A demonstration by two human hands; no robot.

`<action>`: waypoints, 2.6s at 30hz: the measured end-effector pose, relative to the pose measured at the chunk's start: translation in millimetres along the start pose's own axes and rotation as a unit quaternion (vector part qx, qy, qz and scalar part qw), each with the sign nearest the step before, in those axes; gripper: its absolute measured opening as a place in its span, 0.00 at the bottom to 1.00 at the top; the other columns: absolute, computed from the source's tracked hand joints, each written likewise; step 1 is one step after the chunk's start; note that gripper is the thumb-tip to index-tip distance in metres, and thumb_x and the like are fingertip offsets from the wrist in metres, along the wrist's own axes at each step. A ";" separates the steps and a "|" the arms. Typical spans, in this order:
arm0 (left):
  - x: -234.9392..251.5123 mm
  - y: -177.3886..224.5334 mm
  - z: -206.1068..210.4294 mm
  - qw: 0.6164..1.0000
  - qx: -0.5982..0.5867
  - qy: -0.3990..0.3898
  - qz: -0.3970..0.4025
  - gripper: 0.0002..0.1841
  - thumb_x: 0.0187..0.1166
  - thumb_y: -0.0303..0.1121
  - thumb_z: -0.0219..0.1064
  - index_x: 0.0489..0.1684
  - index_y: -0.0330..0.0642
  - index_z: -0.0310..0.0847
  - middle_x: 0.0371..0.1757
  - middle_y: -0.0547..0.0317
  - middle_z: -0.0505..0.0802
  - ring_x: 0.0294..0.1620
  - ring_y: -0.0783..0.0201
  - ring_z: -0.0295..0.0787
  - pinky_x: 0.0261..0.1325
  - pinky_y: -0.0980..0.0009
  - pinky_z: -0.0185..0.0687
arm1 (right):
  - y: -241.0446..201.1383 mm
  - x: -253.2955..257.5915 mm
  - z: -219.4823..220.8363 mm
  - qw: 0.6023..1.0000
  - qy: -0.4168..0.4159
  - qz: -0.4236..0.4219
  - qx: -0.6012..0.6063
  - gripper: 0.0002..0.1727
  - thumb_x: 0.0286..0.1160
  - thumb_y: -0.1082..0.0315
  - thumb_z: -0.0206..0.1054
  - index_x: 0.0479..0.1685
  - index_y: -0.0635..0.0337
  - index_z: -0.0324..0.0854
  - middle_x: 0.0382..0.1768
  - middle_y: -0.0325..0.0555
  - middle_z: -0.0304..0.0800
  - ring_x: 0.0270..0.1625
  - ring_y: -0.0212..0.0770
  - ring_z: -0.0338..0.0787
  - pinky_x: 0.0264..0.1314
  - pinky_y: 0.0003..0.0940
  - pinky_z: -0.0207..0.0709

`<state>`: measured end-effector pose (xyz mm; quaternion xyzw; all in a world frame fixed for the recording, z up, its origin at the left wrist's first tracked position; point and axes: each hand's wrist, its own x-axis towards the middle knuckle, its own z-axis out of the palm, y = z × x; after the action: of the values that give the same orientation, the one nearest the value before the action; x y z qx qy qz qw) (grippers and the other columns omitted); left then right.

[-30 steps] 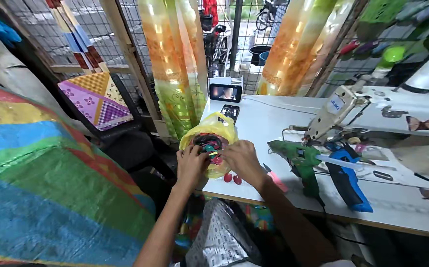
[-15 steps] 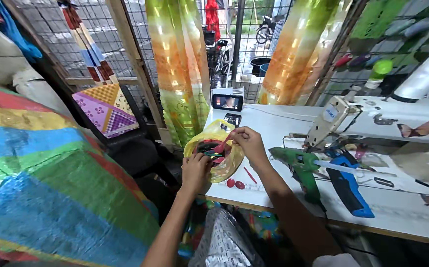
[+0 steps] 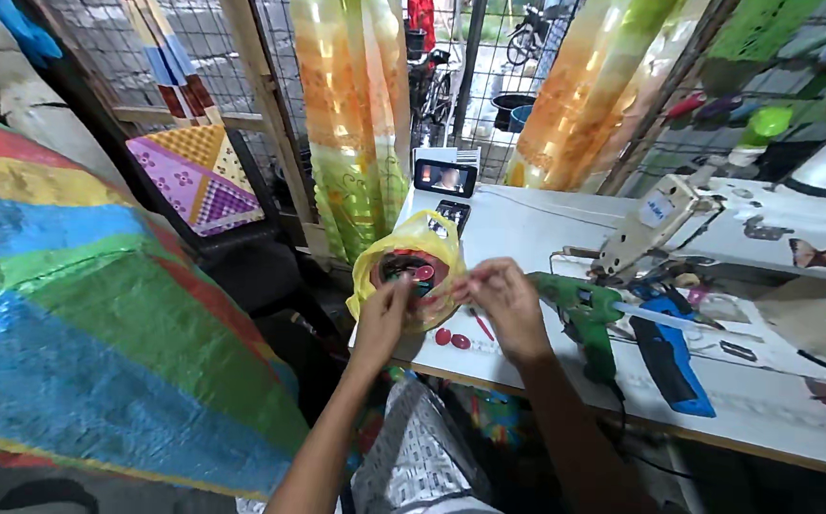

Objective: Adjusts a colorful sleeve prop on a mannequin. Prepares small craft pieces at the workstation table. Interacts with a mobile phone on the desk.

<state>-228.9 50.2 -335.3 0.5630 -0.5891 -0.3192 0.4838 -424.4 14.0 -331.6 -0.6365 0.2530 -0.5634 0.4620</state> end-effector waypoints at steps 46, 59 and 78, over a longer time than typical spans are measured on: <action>-231.8 -67.6 14.2 0.946 0.012 -0.193 -0.260 0.13 0.83 0.31 0.60 0.43 0.34 0.92 0.29 0.55 0.92 0.28 0.70 0.85 0.38 0.70 0.82 | 27.6 -156.5 36.5 0.717 -0.538 0.357 -0.261 0.18 0.89 0.61 0.56 0.50 0.65 0.89 0.40 0.60 0.92 0.48 0.58 0.91 0.55 0.58 0.78; -165.3 -62.6 35.3 0.932 0.294 0.001 -0.210 0.12 0.81 0.30 0.64 0.48 0.30 0.91 0.45 0.38 0.95 0.48 0.38 0.94 0.52 0.39 0.86 | 20.4 -141.7 104.3 0.757 -0.357 0.124 -0.533 0.10 0.75 0.77 0.63 0.47 0.73 0.87 0.33 0.60 0.92 0.35 0.59 0.95 0.32 0.51 0.85; -86.1 -9.6 5.3 0.986 -0.156 -0.016 -0.061 0.03 0.77 0.24 0.71 0.42 0.36 0.84 0.30 0.63 0.94 0.31 0.72 0.92 0.41 0.73 0.91 | -13.4 -48.2 -39.5 0.911 -0.052 0.102 -0.396 0.12 0.86 0.64 0.62 0.50 0.63 0.85 0.31 0.48 0.89 0.31 0.44 0.86 0.37 0.47 0.81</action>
<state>-239.3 131.4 -364.0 0.5102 -0.5041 -0.4451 0.5362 -476.0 48.6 -345.7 -0.7662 0.4945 -0.3333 0.2395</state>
